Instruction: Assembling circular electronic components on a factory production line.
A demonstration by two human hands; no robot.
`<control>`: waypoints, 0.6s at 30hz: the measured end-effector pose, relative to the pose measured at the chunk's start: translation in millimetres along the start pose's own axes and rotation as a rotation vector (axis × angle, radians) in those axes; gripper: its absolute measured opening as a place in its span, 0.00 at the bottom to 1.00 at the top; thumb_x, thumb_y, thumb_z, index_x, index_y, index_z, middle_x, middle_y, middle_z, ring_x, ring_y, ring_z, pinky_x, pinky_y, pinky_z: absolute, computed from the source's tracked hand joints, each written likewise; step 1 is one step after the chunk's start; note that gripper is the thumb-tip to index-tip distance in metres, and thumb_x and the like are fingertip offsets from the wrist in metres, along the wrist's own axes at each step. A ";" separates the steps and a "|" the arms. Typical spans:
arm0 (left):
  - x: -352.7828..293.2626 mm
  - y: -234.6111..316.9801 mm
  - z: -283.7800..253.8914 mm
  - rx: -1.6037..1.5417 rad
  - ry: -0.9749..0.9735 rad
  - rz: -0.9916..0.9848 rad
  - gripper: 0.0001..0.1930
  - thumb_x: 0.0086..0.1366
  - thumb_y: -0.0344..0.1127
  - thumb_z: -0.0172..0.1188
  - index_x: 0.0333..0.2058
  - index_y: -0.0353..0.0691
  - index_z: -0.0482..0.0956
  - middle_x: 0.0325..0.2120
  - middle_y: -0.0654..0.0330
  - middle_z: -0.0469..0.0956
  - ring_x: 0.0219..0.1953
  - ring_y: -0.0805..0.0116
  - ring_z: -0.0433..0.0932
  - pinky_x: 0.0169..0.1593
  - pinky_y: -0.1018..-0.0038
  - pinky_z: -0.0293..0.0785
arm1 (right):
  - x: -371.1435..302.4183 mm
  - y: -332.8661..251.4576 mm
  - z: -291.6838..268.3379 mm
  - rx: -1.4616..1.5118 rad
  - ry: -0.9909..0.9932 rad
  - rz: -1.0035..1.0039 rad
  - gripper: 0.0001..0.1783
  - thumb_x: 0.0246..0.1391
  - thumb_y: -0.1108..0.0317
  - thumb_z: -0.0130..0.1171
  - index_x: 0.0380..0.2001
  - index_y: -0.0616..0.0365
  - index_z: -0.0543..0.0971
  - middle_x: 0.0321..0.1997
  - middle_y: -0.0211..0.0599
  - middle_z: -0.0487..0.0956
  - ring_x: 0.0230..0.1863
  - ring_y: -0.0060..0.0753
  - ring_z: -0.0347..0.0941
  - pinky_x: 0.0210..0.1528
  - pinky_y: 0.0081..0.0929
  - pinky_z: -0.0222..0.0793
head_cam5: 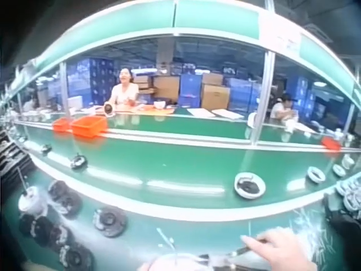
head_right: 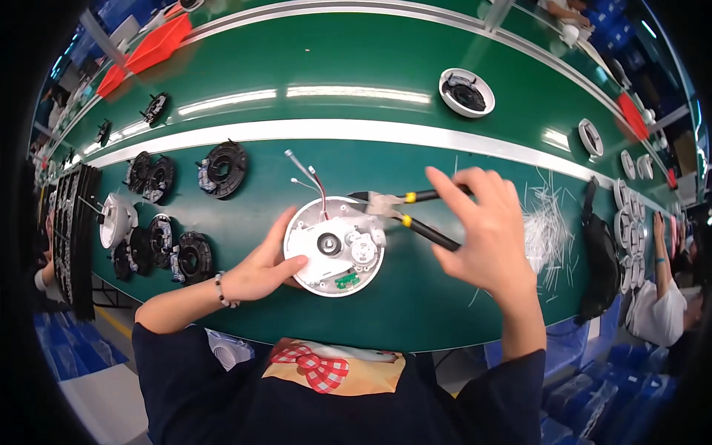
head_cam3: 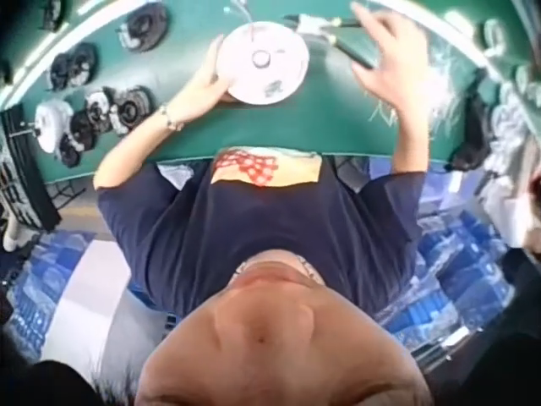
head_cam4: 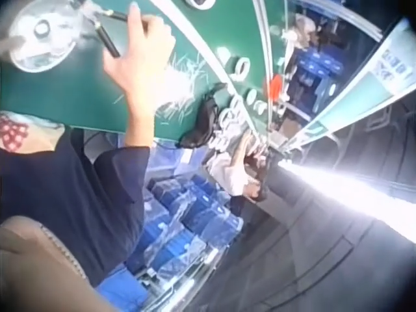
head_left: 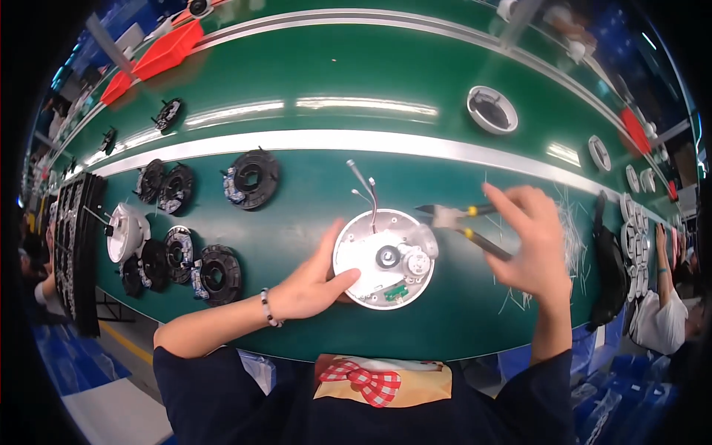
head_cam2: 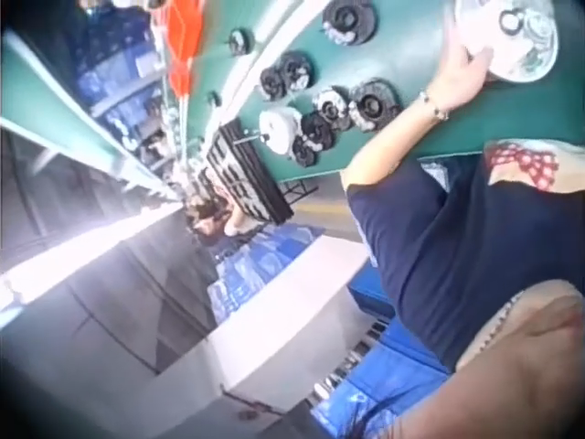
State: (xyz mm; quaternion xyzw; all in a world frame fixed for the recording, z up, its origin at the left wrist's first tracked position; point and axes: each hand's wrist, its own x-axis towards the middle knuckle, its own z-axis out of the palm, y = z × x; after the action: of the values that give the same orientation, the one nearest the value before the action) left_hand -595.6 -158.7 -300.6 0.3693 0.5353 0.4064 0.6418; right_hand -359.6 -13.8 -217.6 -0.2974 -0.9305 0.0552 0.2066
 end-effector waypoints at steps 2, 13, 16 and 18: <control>-1.0 14.0 -2.5 0.477 0.172 0.270 0.32 0.55 0.24 0.50 0.56 0.48 0.47 0.53 0.50 0.53 0.52 0.53 0.62 0.45 0.67 0.72 | 4.5 -3.9 1.7 -0.115 -0.115 -0.114 0.35 0.21 0.73 0.60 0.44 0.57 0.72 0.33 0.37 0.69 0.35 0.39 0.64 0.38 0.30 0.59; 23.6 25.2 1.5 1.277 0.205 0.987 0.14 0.37 0.24 0.60 0.28 0.40 0.77 0.32 0.57 0.69 0.34 0.61 0.71 0.32 0.70 0.71 | 39.4 -6.4 22.7 -0.242 -0.141 -0.475 0.28 0.23 0.76 0.57 0.38 0.59 0.73 0.30 0.36 0.66 0.33 0.36 0.62 0.36 0.30 0.58; 24.7 17.8 -1.0 1.241 0.268 1.022 0.14 0.37 0.24 0.59 0.28 0.39 0.76 0.31 0.57 0.70 0.31 0.62 0.72 0.28 0.73 0.71 | 44.2 -8.4 27.3 -0.256 -0.146 -0.520 0.25 0.26 0.75 0.55 0.37 0.60 0.74 0.29 0.36 0.66 0.32 0.36 0.62 0.35 0.29 0.57; 25.2 15.0 -2.3 1.223 0.281 1.048 0.14 0.37 0.24 0.59 0.28 0.38 0.76 0.31 0.57 0.70 0.30 0.63 0.72 0.28 0.73 0.71 | 46.5 -11.0 28.4 -0.256 -0.155 -0.520 0.24 0.27 0.74 0.54 0.37 0.60 0.73 0.29 0.35 0.66 0.32 0.35 0.61 0.35 0.29 0.57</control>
State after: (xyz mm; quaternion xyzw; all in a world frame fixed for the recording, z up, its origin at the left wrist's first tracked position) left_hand -597.3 -129.5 -297.0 0.8022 0.4958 0.3322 -0.0196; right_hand -411.6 4.5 -224.6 -0.0679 -0.9878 -0.0948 0.1028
